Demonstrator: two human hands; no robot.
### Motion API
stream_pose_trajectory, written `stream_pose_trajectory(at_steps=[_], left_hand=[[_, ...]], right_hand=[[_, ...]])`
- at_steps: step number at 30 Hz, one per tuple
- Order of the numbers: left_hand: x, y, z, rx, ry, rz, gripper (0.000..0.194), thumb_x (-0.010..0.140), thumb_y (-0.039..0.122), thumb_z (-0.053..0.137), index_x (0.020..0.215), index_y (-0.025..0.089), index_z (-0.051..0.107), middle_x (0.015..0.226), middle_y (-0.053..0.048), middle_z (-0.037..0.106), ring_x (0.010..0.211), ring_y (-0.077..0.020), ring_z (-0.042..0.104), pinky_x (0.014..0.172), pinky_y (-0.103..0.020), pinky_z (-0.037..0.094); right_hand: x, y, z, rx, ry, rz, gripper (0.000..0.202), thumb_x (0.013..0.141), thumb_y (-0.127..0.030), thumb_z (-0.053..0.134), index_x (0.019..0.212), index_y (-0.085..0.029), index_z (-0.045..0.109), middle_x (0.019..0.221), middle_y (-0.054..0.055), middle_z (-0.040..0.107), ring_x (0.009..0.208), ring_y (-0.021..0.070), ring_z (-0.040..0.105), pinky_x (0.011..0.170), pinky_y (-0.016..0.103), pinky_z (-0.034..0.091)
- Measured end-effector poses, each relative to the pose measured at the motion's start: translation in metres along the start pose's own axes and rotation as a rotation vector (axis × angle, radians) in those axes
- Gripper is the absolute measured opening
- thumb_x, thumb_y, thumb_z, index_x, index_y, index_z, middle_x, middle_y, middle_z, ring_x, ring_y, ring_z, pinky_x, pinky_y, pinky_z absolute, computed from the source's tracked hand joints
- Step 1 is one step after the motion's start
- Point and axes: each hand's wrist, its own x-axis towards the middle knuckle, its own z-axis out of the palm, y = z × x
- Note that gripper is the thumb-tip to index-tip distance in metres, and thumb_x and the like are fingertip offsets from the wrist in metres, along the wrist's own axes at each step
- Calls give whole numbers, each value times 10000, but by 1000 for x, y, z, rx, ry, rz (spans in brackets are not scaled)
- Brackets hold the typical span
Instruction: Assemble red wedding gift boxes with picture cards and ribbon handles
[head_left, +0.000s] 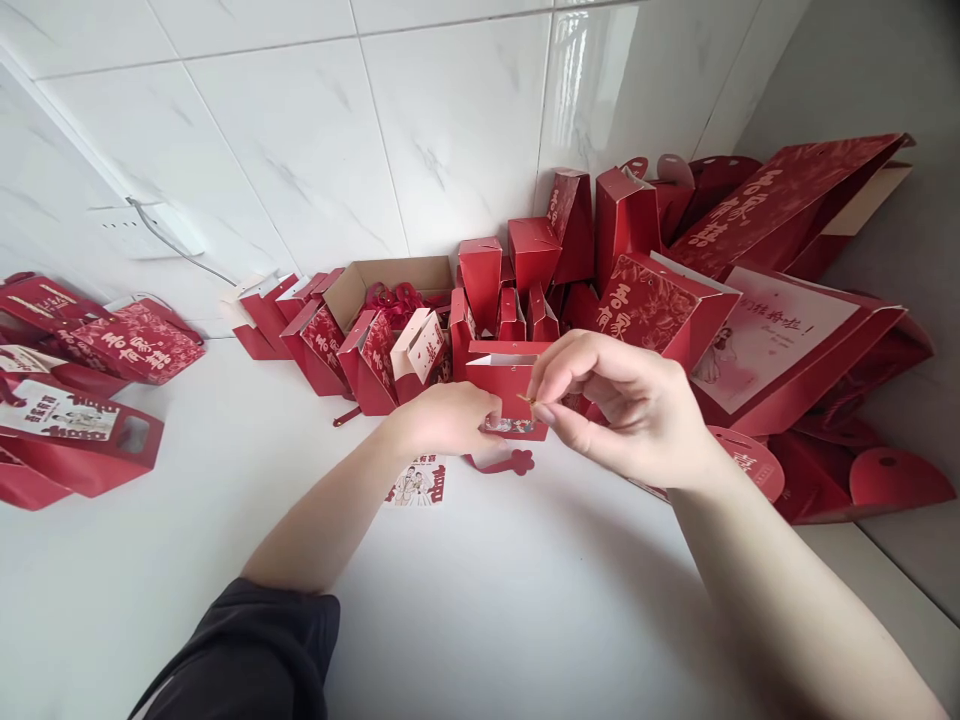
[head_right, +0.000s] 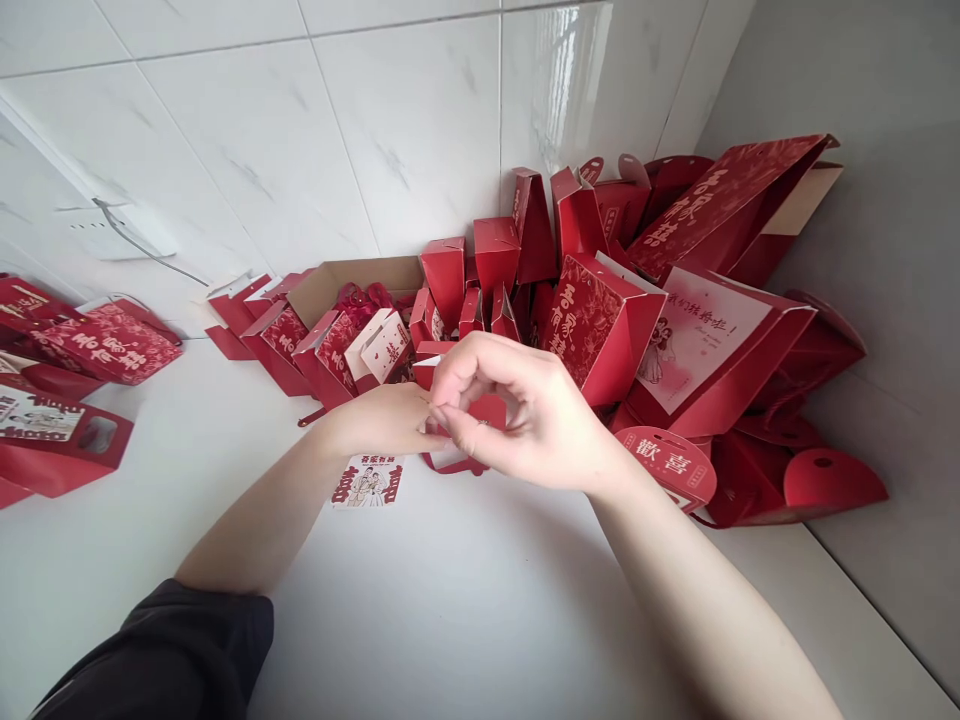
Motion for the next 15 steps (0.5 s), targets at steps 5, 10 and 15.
stream_pose_trajectory(at_steps=[5,10,15], left_hand=[[-27,11,-24,-287,285,206,255,978,368,419,898,213,605,713,-2,660,620,-141,624,578,-265,444],[-51,21,-32,-265,516,521,189,983,273,443,894,196,591,646,4,601,540,-108,564,529,-238,431],[-52,22,-28,-57,600,602,148,921,172,507,779,197,542,573,42,499,474,-77,410,468,-227,336]], right_hand=[[0,-8,-3,-124,-18,-31,142,845,-82,636,864,-223,624,863,30,647,787,164,627,696,325,546],[0,-3,-3,-200,-2,-27,90,872,-154,633,871,-244,627,866,37,664,784,185,640,701,354,567],[-1,2,2,-185,-23,-32,105,879,-152,632,914,-251,630,905,40,672,816,188,651,729,367,577]])
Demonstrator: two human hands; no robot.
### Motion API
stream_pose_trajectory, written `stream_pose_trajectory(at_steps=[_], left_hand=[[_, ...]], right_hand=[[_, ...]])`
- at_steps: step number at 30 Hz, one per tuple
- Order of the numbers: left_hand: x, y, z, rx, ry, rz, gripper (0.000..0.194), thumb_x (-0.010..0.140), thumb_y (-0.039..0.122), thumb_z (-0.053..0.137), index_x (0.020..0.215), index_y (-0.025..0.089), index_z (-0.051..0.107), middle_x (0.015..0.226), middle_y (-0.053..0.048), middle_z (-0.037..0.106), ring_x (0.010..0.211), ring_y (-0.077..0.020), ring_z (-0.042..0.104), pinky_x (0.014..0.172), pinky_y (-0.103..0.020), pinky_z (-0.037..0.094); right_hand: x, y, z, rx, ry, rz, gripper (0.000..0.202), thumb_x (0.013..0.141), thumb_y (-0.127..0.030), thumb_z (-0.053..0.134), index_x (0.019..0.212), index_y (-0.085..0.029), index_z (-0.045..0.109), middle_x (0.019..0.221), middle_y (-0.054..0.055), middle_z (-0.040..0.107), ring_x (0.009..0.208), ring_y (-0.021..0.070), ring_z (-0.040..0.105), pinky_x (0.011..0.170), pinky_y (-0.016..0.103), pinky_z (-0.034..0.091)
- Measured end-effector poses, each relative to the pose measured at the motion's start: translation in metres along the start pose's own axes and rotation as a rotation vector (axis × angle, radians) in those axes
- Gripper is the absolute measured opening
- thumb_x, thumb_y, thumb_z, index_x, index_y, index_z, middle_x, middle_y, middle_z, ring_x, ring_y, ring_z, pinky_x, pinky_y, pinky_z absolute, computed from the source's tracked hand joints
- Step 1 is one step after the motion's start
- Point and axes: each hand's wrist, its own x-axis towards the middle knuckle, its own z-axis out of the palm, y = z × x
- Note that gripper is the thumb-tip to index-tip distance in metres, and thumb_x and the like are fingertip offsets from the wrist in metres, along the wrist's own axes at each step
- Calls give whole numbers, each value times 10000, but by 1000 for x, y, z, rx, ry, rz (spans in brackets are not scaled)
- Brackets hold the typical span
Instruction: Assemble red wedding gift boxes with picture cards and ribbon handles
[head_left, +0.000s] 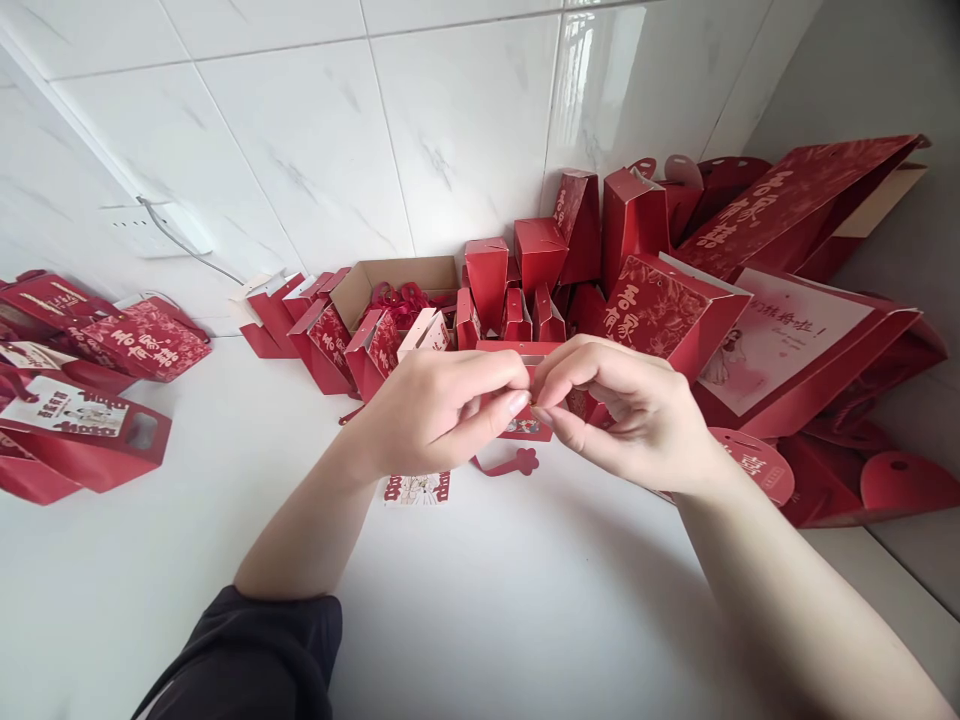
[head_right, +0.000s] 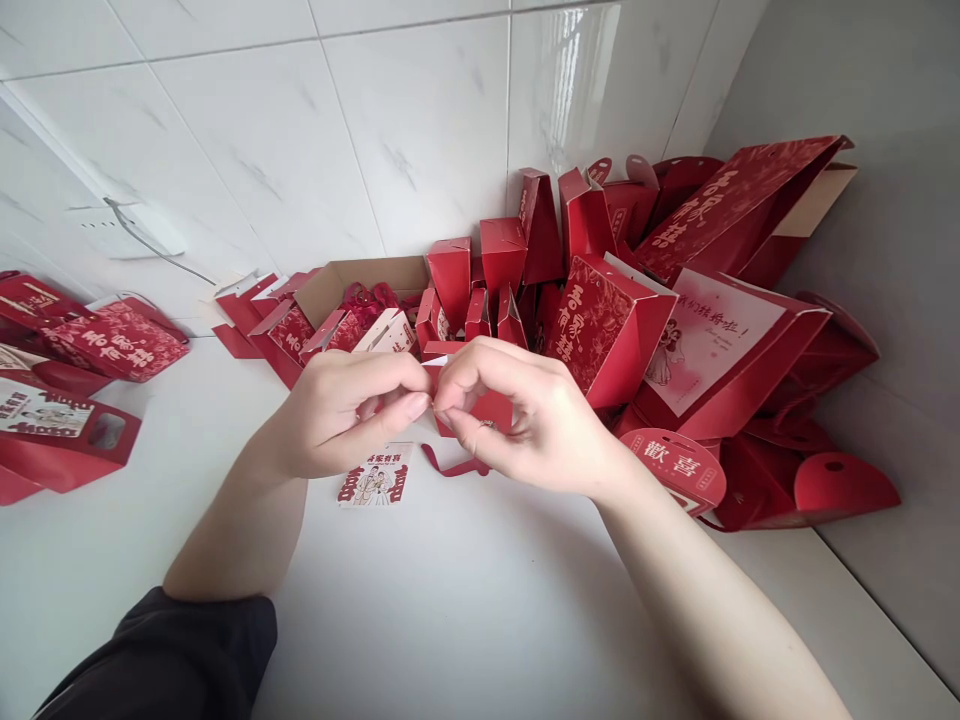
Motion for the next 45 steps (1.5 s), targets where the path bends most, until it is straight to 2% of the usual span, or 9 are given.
stream_pose_trajectory(at_steps=[5,9,13,18,24,29,39,42,45], left_hand=[[2,-3,3,51,140,96,145,919,154,504,797,201,565,614,37,588,466,-65,454,463,-217,355],[2,-1,4,50,239,135,130,909,134,527,812,202,581,618,36,609,483,-68,491,458,-214,368],[3,2,7,85,247,129,143,907,149,525,790,209,578,584,45,582,461,-69,476,455,-231,363],[3,2,9,110,258,153,143,892,130,525,783,212,569,576,52,578,449,-65,475,451,-228,368],[1,-4,11,196,275,121,93,885,193,567,812,232,610,612,49,636,445,-73,496,456,-238,389],[1,-5,13,254,284,144,88,874,175,581,828,247,603,664,55,679,449,-75,484,467,-257,387],[-2,-2,15,179,202,40,91,866,329,595,822,249,600,602,40,641,471,-107,535,507,-280,428],[-1,-3,17,265,244,46,121,886,250,537,778,250,593,547,51,595,432,-98,476,489,-282,398],[0,-7,21,410,359,141,137,874,195,530,772,251,602,543,55,603,412,-95,444,456,-286,365]], right_hand=[[2,0,3,118,76,7,157,855,-135,679,964,-236,630,913,37,655,846,182,646,756,353,573],[2,0,4,182,139,59,98,871,-206,697,954,-214,647,868,34,666,792,165,648,718,326,572],[1,2,7,267,150,121,85,894,-271,684,946,-207,662,836,26,670,713,144,643,622,292,561],[2,3,9,280,155,107,58,904,-258,673,944,-217,679,822,22,670,715,144,636,603,287,554],[2,2,7,193,192,112,62,901,-274,676,941,-230,693,851,35,685,753,162,646,672,319,579],[3,2,5,146,204,76,40,889,-239,689,924,-235,709,871,36,678,787,165,638,702,320,563],[3,3,7,199,188,107,65,889,-279,695,922,-222,697,868,39,698,770,168,666,680,320,587],[2,4,9,195,206,114,73,882,-270,704,943,-229,699,878,37,710,798,176,676,724,340,595],[3,5,11,182,254,77,101,866,-228,718,965,-234,701,894,30,719,814,176,682,759,349,597]])
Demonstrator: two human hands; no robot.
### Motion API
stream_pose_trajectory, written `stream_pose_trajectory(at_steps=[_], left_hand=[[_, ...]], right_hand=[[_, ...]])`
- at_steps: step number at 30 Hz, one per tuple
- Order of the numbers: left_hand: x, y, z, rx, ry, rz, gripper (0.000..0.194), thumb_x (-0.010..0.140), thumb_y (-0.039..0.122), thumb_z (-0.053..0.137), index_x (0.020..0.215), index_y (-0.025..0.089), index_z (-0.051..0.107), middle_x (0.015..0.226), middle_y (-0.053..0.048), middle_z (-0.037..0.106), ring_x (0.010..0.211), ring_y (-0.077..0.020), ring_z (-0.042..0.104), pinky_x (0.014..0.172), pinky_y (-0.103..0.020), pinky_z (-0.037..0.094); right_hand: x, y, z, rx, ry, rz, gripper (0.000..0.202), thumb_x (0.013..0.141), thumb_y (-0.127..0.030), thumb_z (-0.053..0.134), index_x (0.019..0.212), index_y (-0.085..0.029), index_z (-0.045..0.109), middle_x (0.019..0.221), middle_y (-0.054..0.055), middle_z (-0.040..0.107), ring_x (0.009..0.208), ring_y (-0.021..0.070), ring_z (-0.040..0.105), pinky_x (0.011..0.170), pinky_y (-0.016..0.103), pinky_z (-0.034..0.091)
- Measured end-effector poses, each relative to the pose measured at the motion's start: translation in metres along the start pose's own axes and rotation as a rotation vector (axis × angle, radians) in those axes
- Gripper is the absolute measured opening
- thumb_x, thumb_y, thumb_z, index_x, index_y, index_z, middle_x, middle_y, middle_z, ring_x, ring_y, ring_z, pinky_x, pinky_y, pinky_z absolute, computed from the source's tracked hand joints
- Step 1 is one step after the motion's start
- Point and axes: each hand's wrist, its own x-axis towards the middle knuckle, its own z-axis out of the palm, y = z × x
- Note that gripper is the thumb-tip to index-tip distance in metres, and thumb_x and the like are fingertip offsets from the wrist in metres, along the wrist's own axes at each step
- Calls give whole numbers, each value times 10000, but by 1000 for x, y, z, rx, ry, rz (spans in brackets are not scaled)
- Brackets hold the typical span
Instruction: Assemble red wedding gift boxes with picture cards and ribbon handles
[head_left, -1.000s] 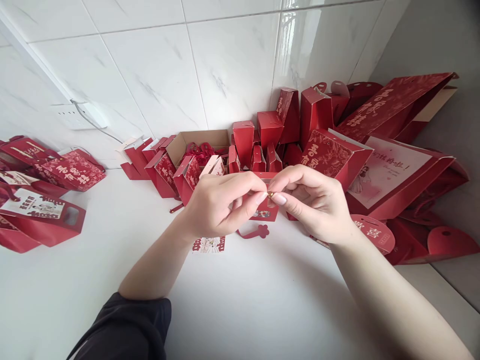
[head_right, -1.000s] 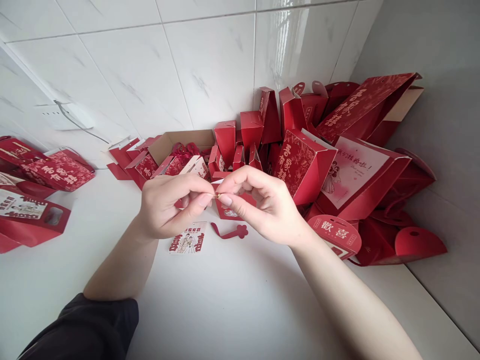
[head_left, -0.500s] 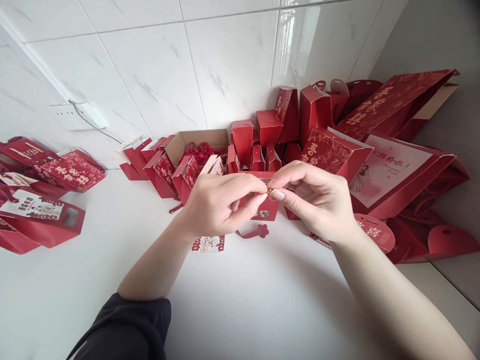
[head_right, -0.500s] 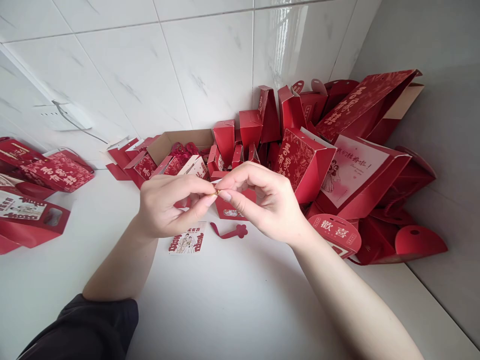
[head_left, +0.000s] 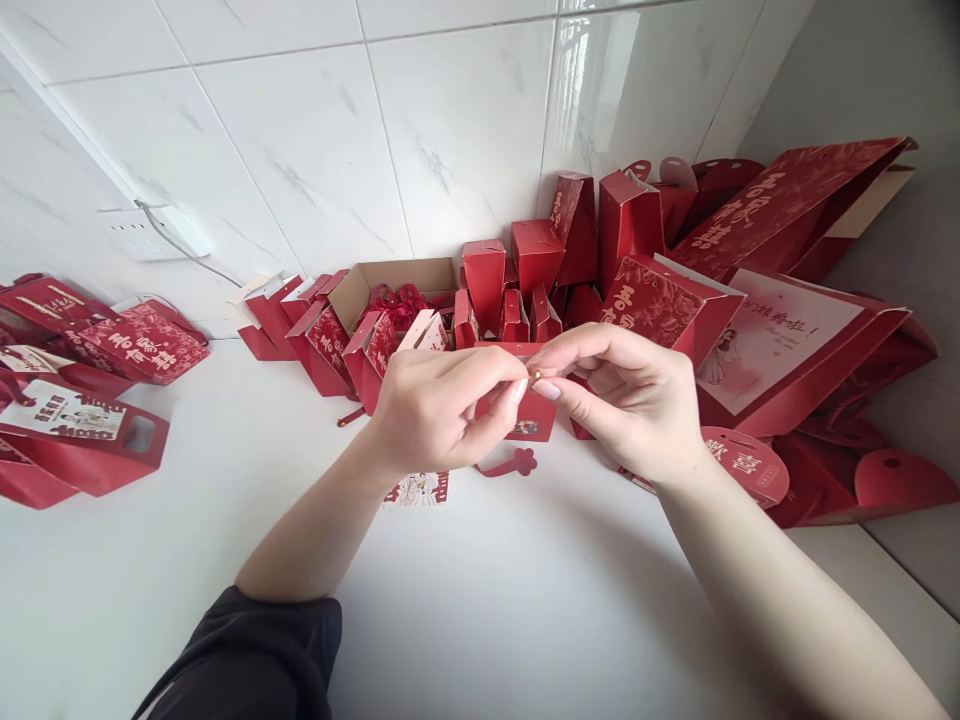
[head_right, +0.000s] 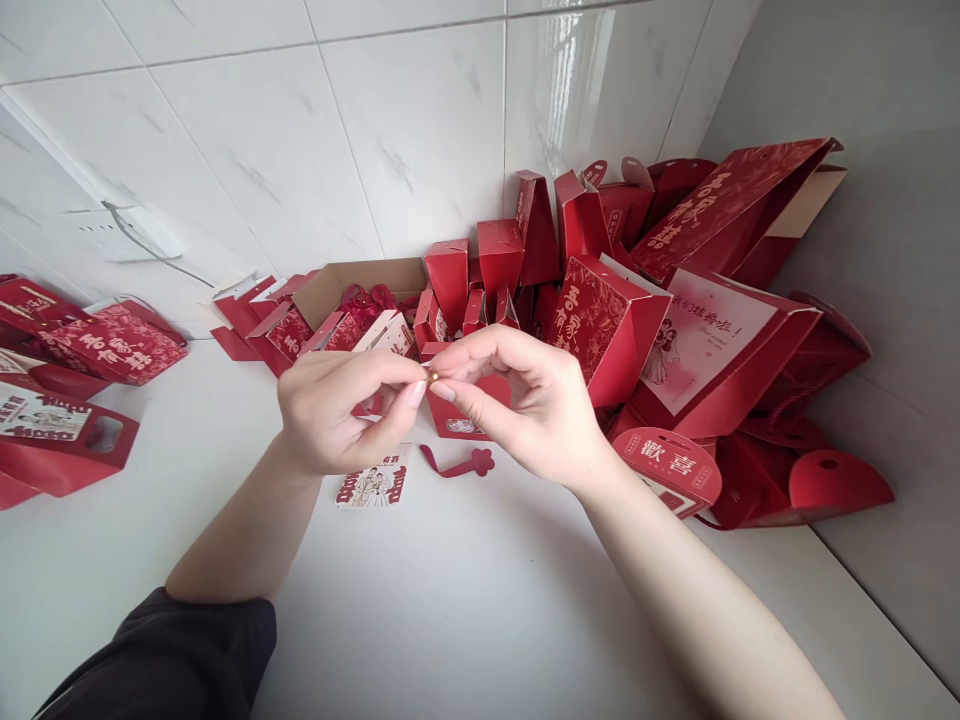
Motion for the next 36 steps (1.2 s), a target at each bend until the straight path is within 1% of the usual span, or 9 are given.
stream_pose_trajectory(at_steps=[3,6,9,12,16,20,24,29,36], left_hand=[[-2,-4,4,140,130,125,133,842,150,557,762,245,604,550,56,614,415,-96,453,440,-281,350],[-4,-6,6,258,133,174,154,829,155,574,699,237,590,509,49,568,428,-107,482,428,-280,319],[-3,-6,8,312,147,207,133,821,157,582,715,236,601,489,47,522,419,-106,469,422,-277,291],[-1,-3,10,360,199,287,127,792,106,586,751,225,606,482,58,492,402,-95,429,420,-269,308],[3,0,14,412,263,330,161,751,61,598,682,200,555,460,71,441,389,-78,393,397,-253,291],[5,2,18,398,307,334,177,717,68,643,662,186,524,444,80,406,376,-70,372,383,-246,278],[3,2,20,351,300,284,227,730,68,652,641,194,486,443,82,390,372,-71,362,383,-252,269],[2,2,22,279,282,239,224,732,67,646,648,199,487,455,81,451,378,-72,366,394,-257,281],[4,1,20,178,273,216,222,719,31,583,631,205,476,440,88,413,374,-69,344,395,-252,267]], right_hand=[[0,1,1,-70,42,-49,122,845,-210,738,960,-240,712,902,29,725,822,182,680,779,366,593],[0,1,2,-176,76,-72,85,853,-221,729,925,-266,722,911,30,737,845,205,686,796,399,593],[-2,0,1,-265,83,-111,113,870,-206,703,943,-289,728,935,33,746,852,220,692,803,419,593],[-2,1,1,-335,62,-160,196,871,-162,685,1006,-297,727,964,33,751,857,220,696,802,410,595],[-2,2,2,-413,56,-255,239,880,-131,652,1049,-284,722,982,26,758,863,205,706,787,377,606],[-2,6,3,-456,73,-331,262,876,-108,639,1073,-259,724,976,22,768,854,184,720,778,342,612],[-3,11,6,-518,115,-350,268,859,-97,654,1066,-250,730,978,15,781,856,186,732,870,380,598],[-4,13,10,-563,165,-374,236,849,-109,668,1025,-252,732,975,-4,790,797,167,746,982,418,568],[-3,9,8,-560,123,-365,171,846,-137,690,978,-234,737,911,-22,789,762,163,751,1177,511,407]])
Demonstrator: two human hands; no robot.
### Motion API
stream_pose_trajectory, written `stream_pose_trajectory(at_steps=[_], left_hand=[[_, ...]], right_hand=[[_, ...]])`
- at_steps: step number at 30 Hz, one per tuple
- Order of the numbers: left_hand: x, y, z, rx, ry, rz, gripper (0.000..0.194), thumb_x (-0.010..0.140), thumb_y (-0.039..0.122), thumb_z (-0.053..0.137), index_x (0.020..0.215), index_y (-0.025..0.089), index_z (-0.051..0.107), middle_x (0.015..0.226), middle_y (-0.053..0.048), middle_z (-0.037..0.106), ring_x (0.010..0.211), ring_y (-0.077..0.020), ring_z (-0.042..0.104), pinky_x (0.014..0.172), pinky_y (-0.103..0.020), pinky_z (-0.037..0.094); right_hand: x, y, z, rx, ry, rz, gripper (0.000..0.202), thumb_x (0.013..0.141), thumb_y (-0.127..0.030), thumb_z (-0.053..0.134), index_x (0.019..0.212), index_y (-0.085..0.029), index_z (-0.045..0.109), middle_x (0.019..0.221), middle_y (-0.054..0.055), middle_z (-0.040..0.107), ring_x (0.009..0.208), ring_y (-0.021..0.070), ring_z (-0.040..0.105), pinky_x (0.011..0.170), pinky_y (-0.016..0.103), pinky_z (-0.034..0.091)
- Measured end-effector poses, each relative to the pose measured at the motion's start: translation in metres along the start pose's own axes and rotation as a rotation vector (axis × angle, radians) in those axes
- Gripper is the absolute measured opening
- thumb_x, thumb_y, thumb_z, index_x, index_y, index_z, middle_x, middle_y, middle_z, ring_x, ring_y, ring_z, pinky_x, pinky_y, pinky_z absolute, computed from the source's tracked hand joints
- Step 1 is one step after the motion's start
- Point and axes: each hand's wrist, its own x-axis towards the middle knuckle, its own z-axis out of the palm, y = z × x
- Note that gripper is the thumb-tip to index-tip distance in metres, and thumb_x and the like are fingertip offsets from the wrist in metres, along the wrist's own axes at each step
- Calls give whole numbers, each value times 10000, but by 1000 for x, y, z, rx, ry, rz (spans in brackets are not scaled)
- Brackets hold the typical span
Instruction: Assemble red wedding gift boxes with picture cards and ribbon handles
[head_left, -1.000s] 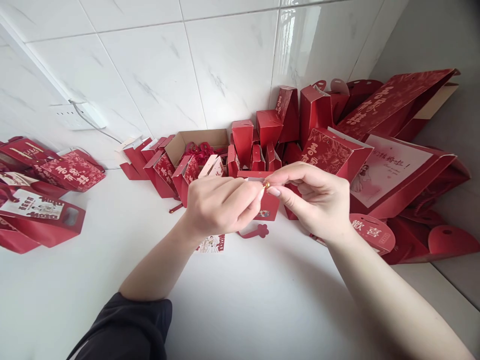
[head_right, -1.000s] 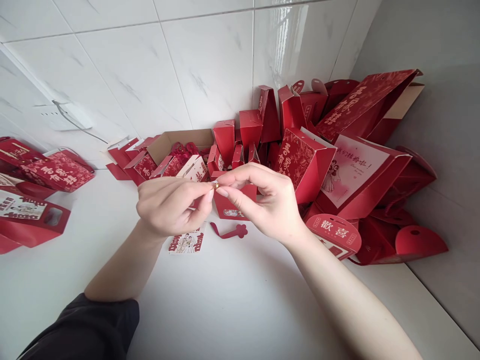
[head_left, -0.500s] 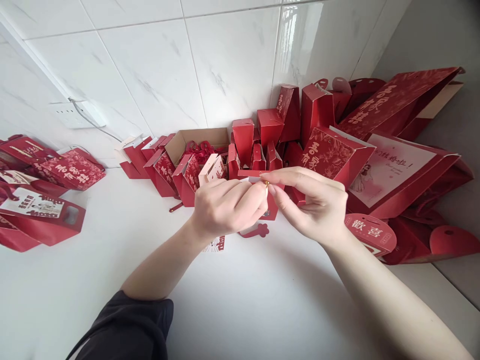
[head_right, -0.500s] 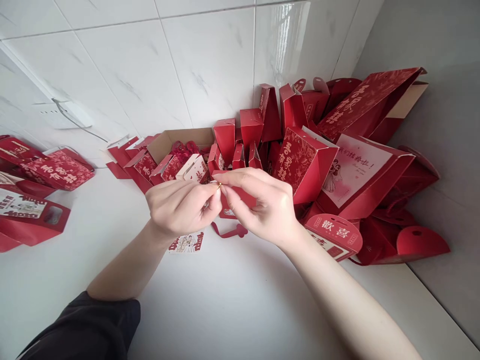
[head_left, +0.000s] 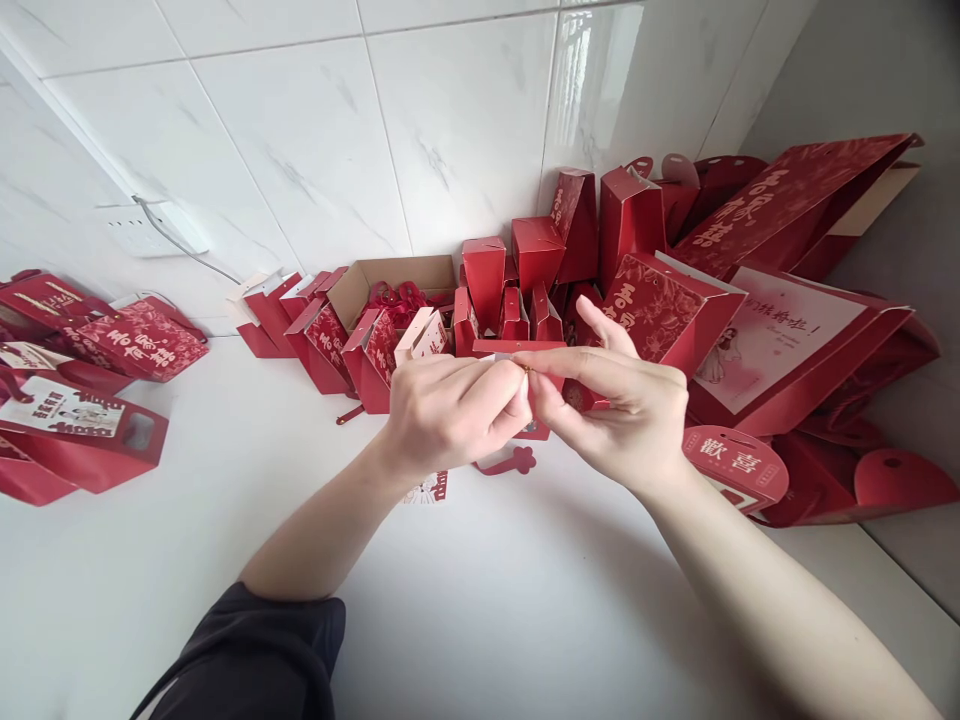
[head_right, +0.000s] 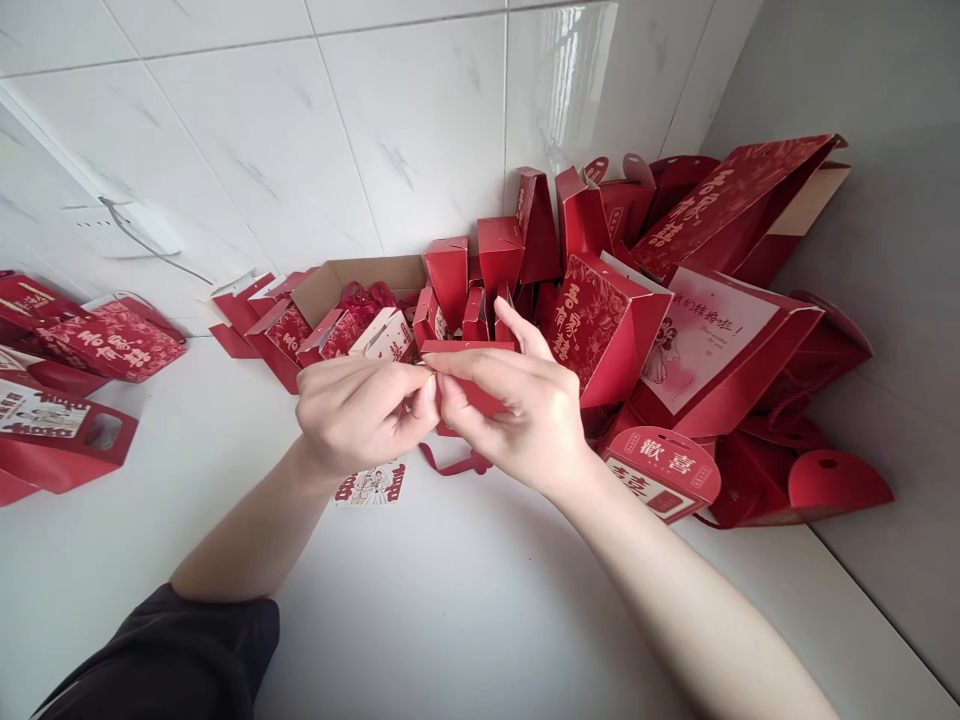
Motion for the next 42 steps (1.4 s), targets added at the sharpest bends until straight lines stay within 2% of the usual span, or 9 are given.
stream_pose_trajectory(at_steps=[7,12,15,18,20,23,27,34,42], left_hand=[[1,-6,-3,-77,-31,-7,201,702,27,577,660,203,492,458,91,426,402,-69,350,427,-248,307],[0,-7,-3,-210,-67,-94,184,714,41,589,673,205,518,448,93,441,404,-68,358,415,-236,320],[1,-3,-3,-360,-73,-220,161,749,57,610,692,198,556,457,91,469,393,-53,373,402,-219,315],[3,4,-4,-613,-65,-433,124,835,72,605,770,178,614,523,64,561,404,-43,457,397,-187,361],[5,8,-4,-776,-65,-560,124,895,95,577,810,164,637,568,40,609,416,-42,509,402,-170,403],[6,11,-5,-945,-89,-688,156,935,143,564,802,152,644,581,26,623,401,-37,515,387,-155,416],[6,10,-6,-1064,-135,-781,182,939,193,581,772,149,639,568,18,628,398,-51,535,354,-149,404],[7,14,-7,-984,-143,-753,170,910,174,591,751,144,641,578,-1,658,404,-55,530,368,-163,412],[8,11,-10,-599,-115,-496,130,817,92,607,709,164,611,524,38,624,402,-47,482,366,-184,341]], right_hand=[[2,1,-7,73,-68,29,237,861,-119,667,1024,-279,732,909,-32,785,755,164,750,1217,580,313],[6,2,-12,116,-108,31,239,860,-112,667,1010,-284,737,879,-38,785,727,151,743,1231,585,281],[7,2,-13,189,-122,82,205,869,-126,670,1002,-266,741,936,-24,787,793,155,748,1224,555,304],[5,3,-7,327,-93,200,205,864,-174,708,1054,-248,731,1024,0,777,929,179,738,1184,512,378],[3,3,-1,393,-47,244,226,857,-198,727,1077,-246,725,1007,9,771,933,183,727,1123,481,451],[0,4,6,434,18,212,238,849,-187,733,1078,-250,723,961,15,758,862,172,709,951,406,563],[-1,4,8,415,52,170,238,841,-161,733,1062,-249,729,968,28,748,850,172,698,783,338,592],[-2,2,5,227,82,135,129,876,-176,691,966,-239,758,958,22,777,899,191,729,857,376,602],[-2,-5,6,189,38,198,158,920,-180,634,989,-241,762,971,16,780,925,187,726,845,353,600]])
